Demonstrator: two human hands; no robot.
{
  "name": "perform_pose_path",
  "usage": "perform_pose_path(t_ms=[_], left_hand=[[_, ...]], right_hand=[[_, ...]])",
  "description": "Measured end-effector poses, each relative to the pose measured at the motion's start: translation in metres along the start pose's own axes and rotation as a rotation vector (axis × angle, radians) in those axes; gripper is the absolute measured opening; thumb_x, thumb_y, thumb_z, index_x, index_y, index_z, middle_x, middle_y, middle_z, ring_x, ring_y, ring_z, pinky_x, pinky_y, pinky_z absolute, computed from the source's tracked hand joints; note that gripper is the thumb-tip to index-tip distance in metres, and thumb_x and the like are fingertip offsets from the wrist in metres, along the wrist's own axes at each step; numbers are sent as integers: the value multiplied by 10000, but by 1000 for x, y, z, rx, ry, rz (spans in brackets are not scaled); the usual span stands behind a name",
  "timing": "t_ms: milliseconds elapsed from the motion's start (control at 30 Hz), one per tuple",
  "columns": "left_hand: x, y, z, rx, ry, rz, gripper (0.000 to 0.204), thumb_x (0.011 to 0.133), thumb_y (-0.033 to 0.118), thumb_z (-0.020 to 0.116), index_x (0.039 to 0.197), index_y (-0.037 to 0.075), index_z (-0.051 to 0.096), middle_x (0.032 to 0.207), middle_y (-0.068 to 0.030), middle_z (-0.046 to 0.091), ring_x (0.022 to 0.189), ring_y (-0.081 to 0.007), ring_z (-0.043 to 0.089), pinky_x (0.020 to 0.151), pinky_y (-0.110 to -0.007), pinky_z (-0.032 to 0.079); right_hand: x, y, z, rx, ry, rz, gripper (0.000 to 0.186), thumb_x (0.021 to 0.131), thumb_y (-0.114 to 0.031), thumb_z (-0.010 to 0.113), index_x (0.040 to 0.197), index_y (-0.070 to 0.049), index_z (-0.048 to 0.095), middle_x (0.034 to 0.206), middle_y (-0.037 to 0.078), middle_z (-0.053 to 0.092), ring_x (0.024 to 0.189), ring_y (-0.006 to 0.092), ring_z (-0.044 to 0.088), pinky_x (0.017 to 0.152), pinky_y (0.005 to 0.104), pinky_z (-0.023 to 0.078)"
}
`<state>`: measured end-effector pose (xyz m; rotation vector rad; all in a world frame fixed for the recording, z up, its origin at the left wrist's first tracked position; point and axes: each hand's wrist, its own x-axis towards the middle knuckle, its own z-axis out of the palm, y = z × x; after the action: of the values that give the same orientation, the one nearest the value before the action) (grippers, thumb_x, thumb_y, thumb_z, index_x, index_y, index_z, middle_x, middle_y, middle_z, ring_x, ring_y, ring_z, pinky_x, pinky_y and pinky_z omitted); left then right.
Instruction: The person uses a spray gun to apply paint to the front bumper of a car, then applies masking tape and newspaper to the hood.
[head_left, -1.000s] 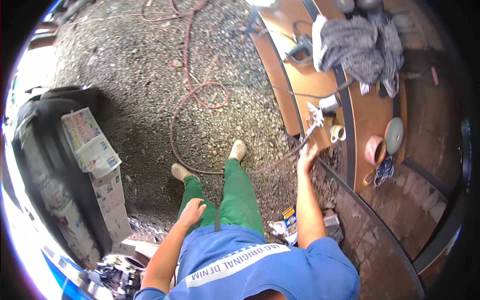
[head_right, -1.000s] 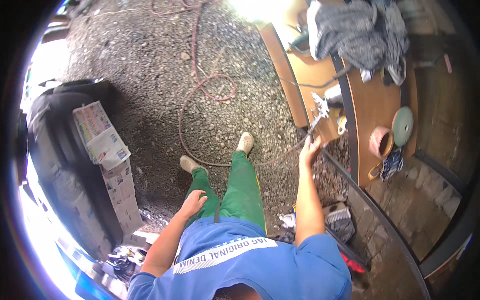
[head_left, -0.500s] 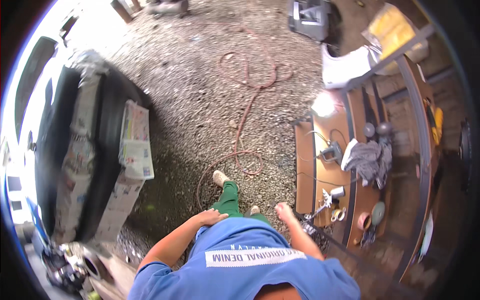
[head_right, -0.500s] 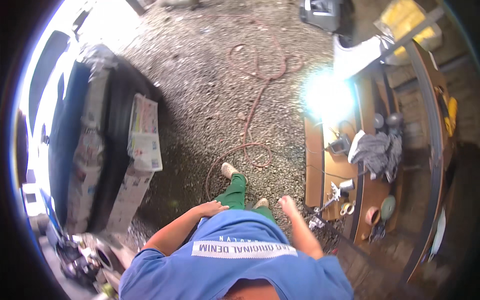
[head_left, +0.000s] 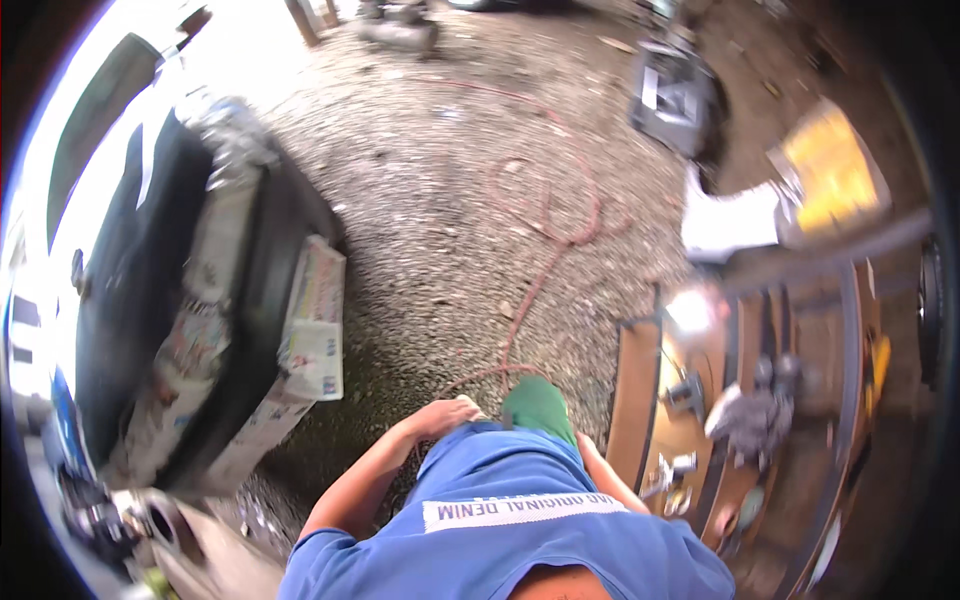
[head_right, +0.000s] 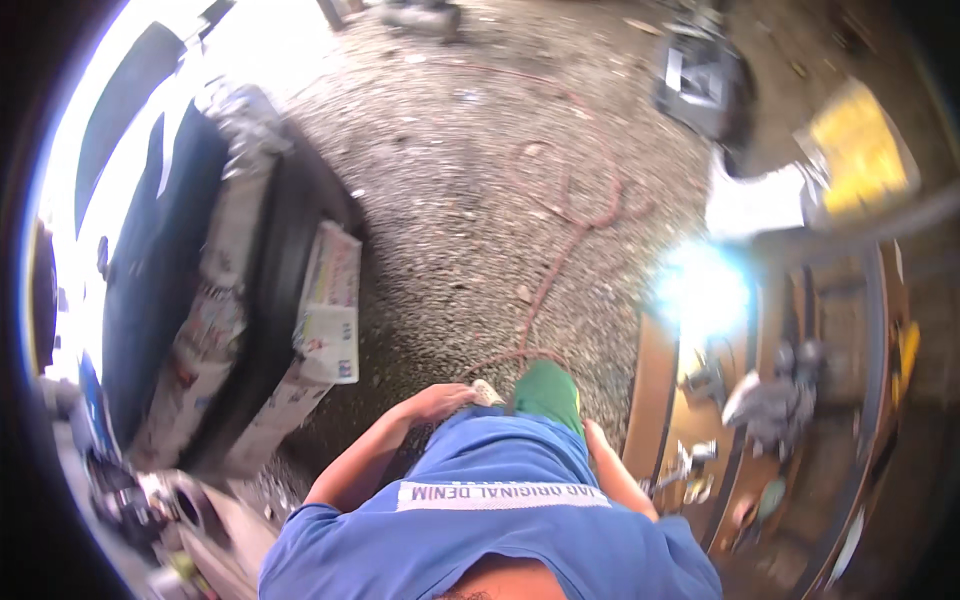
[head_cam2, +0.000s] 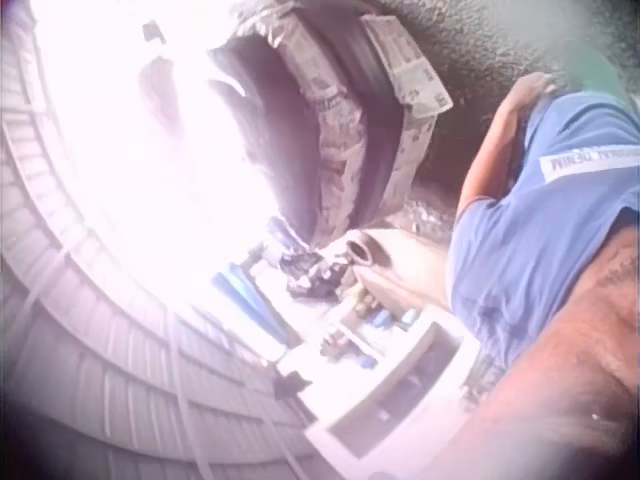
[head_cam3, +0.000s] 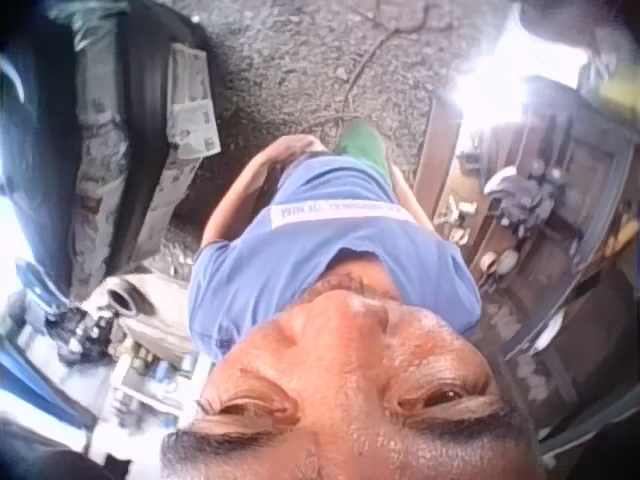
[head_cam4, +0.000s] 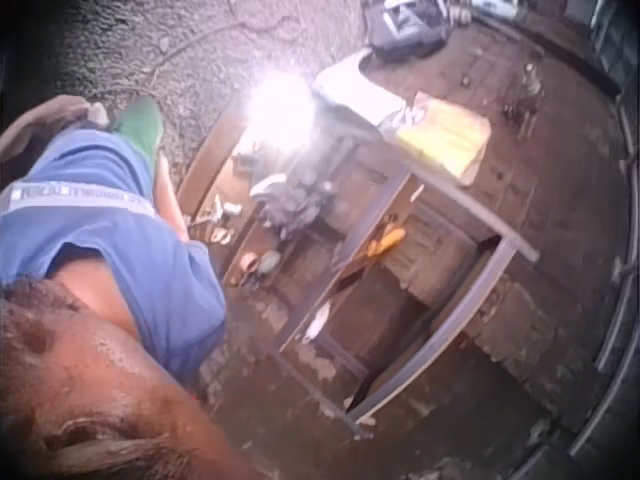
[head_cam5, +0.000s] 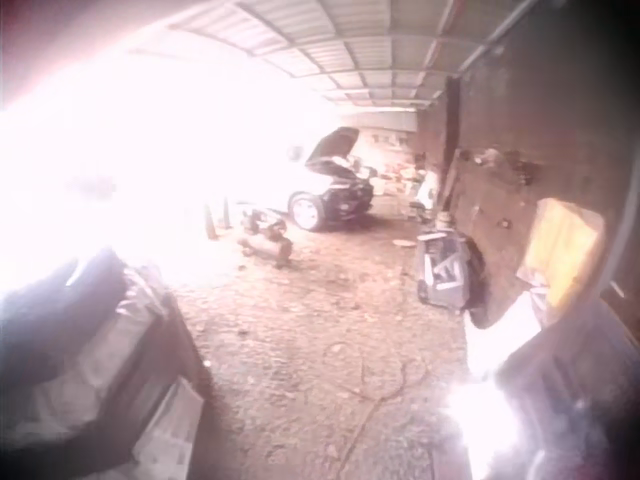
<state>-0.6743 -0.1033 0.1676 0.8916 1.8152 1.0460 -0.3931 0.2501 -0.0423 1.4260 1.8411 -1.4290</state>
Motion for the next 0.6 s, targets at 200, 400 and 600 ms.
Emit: perform_pose_path(t_ms=[200, 400, 600], left_hand=[[15, 40, -13, 117, 285, -160, 471, 997, 380, 565, 1298, 21, 615, 1297, -228, 620, 1210, -388, 588, 1023, -440, 476], [25, 73, -9, -25, 576, -276, 466, 979, 367, 549, 1244, -6, 639, 1231, -247, 638, 1150, -411, 613, 990, -472, 485], [37, 96, 4, -149, 698, -377, 505, 992, 387, 538, 1286, -18, 609, 1259, -266, 627, 1171, -418, 602, 1009, -461, 477]], right_hand=[[68, -94, -38, -730, -259, -504, 345, 896, -327, 590, 912, -13, 731, 977, 268, 696, 967, 365, 688, 821, 463, 521], [183, -234, -84, -820, -402, -288, 248, 943, -268, 612, 893, -28, 643, 741, 117, 631, 614, 264, 653, 502, 397, 495], [263, -384, -67, -583, -361, -283, 141, 940, -156, 603, 902, -24, 572, 668, 91, 583, 453, 205, 541, 359, 367, 416]])
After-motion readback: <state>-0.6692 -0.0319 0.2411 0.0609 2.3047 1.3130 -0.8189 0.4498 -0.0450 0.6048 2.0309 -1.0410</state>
